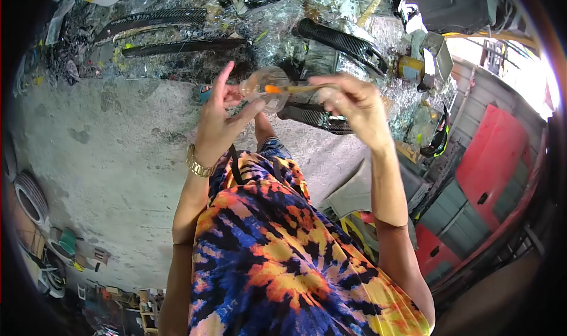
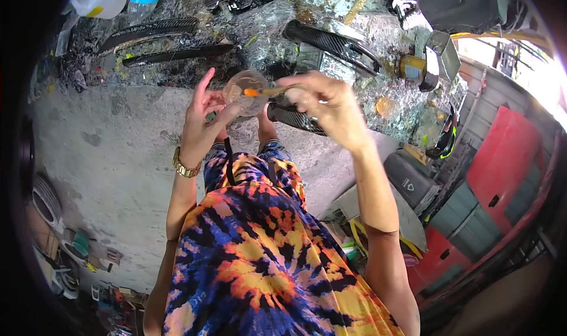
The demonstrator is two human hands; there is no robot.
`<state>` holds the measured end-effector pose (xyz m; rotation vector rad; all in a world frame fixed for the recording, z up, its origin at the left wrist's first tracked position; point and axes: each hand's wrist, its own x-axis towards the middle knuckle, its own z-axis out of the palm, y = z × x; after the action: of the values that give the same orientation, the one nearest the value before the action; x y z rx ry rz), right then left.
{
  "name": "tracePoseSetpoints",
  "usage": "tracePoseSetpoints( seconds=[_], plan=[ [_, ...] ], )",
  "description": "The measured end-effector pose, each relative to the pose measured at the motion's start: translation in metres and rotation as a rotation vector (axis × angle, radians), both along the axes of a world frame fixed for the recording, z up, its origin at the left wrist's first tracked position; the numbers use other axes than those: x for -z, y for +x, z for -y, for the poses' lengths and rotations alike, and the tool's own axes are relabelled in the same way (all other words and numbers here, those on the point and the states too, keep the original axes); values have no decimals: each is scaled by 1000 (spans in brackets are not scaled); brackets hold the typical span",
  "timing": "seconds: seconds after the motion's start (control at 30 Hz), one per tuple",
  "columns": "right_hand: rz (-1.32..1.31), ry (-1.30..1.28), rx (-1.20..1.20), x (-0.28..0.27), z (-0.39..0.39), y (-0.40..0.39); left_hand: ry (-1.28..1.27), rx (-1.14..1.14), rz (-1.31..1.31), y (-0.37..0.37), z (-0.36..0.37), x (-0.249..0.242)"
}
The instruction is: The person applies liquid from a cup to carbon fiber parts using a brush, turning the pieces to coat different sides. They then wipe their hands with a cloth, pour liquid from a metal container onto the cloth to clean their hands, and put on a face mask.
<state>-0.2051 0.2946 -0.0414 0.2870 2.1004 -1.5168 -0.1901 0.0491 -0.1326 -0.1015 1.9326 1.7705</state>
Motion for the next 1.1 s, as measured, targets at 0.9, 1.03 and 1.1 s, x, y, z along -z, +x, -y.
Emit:
tracePoseSetpoints(
  seconds=[0.9, 1.03, 1.1],
  plan=[
    [138, 178, -734, -14, -80, -41, -23, -89, 167, 57, 20, 16],
    [155, 153, -648, -27, -98, -35, -10, -75, 171, 52, 17, 16],
    [212, 144, -564, -37, -105, -30, 8, -55, 134, 49, 14, 15]
  ],
)
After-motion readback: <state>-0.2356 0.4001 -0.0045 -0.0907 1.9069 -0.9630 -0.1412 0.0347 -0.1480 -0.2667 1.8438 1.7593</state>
